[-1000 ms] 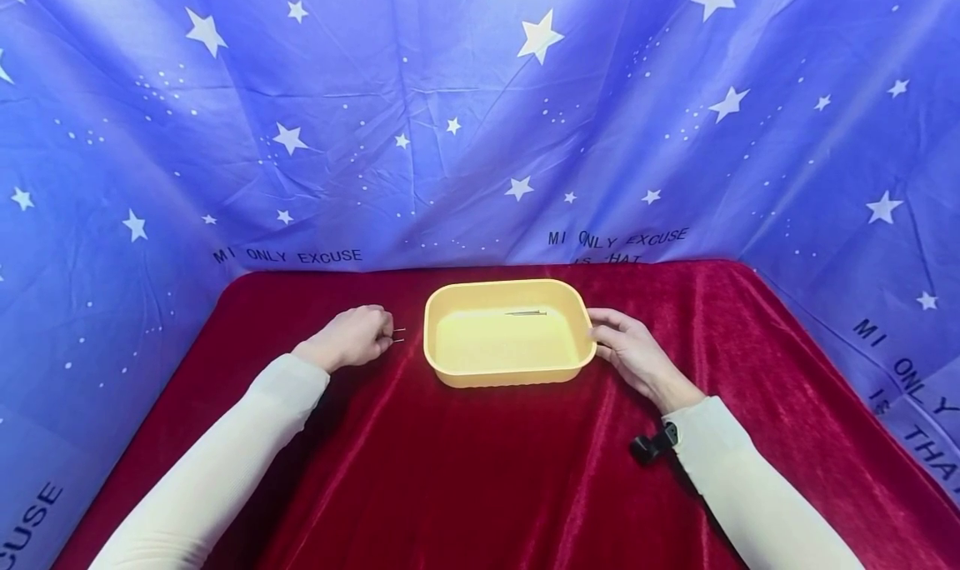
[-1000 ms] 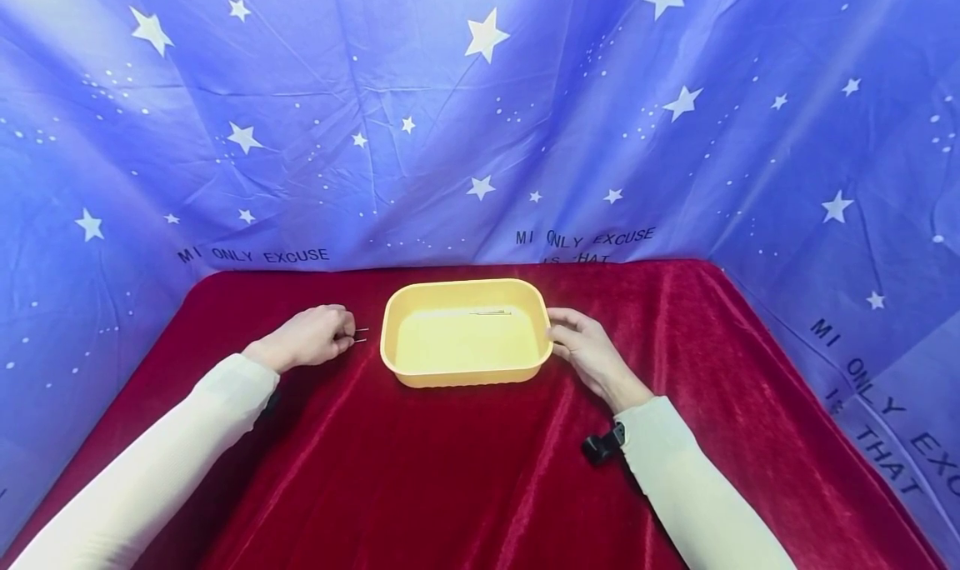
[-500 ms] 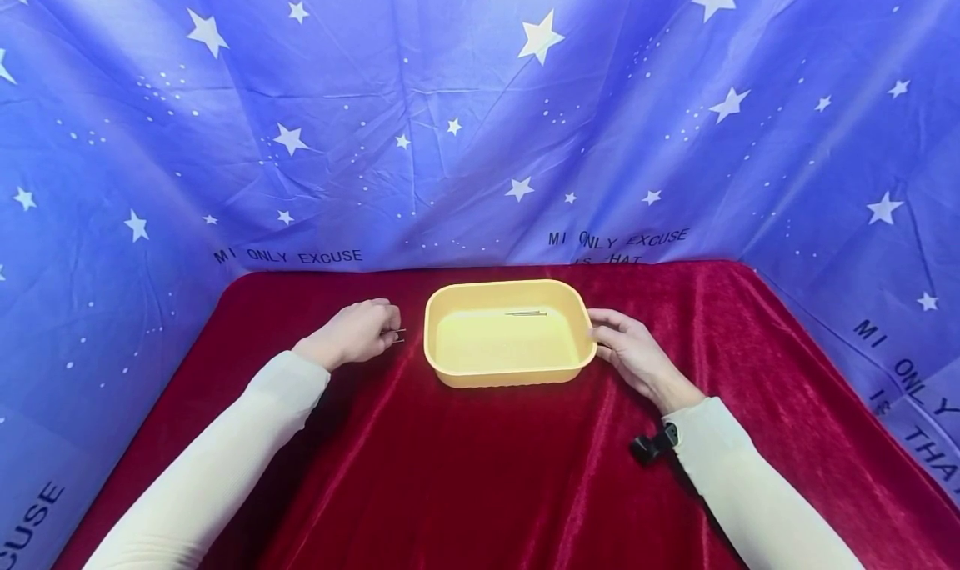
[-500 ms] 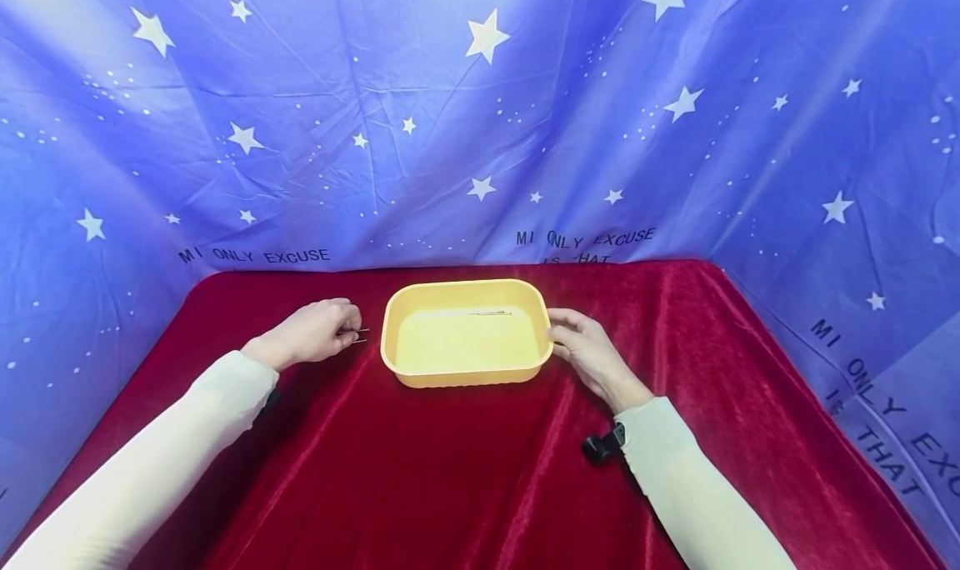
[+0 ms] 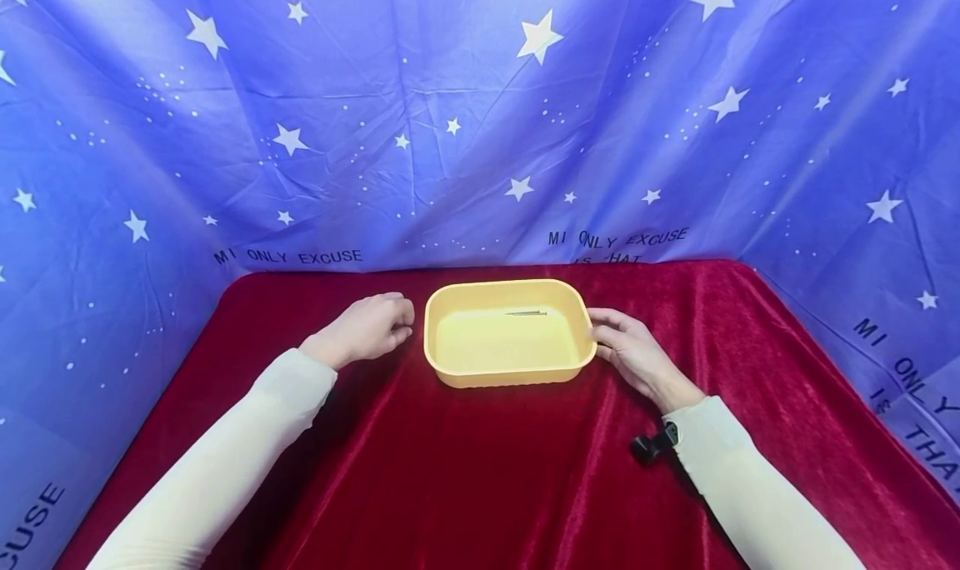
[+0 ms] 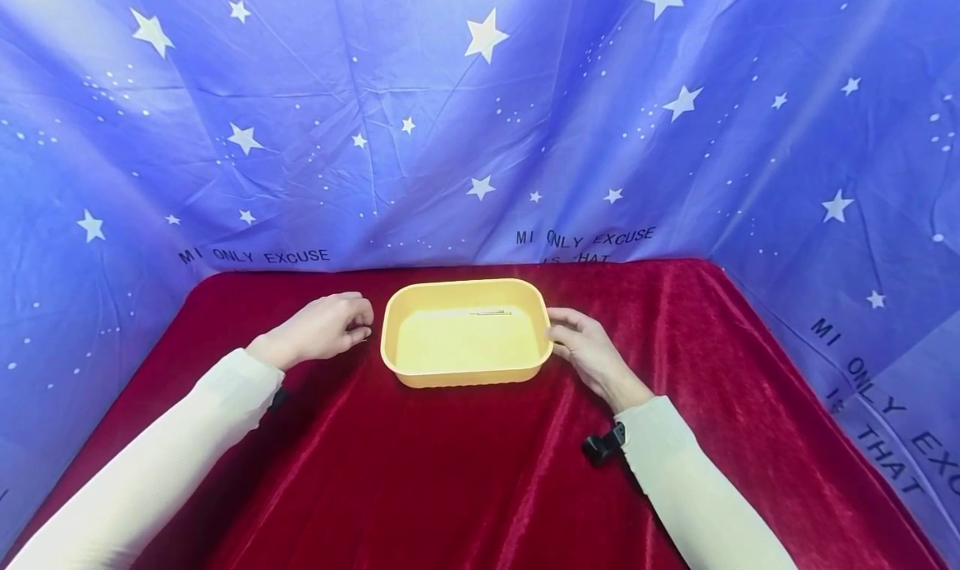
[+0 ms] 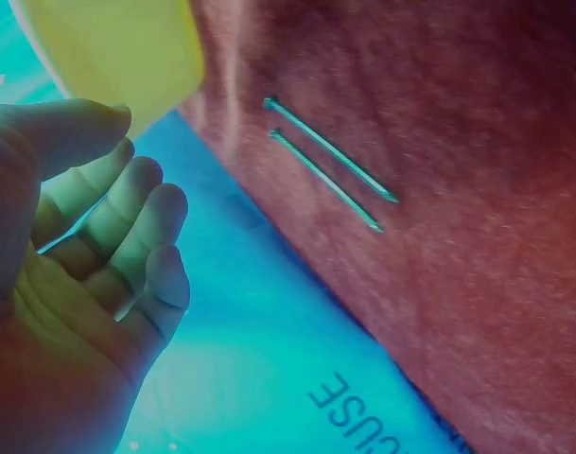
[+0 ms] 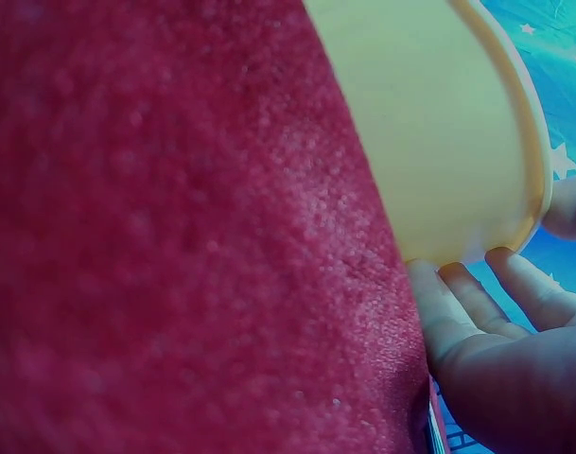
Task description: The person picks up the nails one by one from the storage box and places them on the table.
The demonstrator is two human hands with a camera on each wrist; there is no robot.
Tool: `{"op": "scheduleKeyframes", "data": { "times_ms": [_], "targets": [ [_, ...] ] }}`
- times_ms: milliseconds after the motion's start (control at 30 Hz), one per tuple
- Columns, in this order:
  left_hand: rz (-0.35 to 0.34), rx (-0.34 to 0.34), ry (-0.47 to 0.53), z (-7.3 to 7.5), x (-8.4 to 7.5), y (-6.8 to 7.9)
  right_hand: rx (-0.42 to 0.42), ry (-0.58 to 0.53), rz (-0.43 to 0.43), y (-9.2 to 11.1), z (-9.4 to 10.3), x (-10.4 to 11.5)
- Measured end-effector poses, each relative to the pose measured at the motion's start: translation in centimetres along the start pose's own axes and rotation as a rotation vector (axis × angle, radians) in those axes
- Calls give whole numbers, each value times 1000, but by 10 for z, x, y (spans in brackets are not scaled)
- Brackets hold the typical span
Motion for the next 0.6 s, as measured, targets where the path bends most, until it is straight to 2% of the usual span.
{"op": "scheduleKeyframes", "data": {
  "times_ms": [600],
  "targets": [
    [-29,-45,36,7,-32,-38,13,-10,0,-1,-1,1]
  ]
}}
Point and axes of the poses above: each hand's wrist, its own y-axis away from the middle knuckle, its own z-axis out of the back of the hand, x = y × z, the point moved 6 cm from there along -y, towards the middle knuckle, and after that the axes turned 15 degrees about -x, right-handed, at the moved point
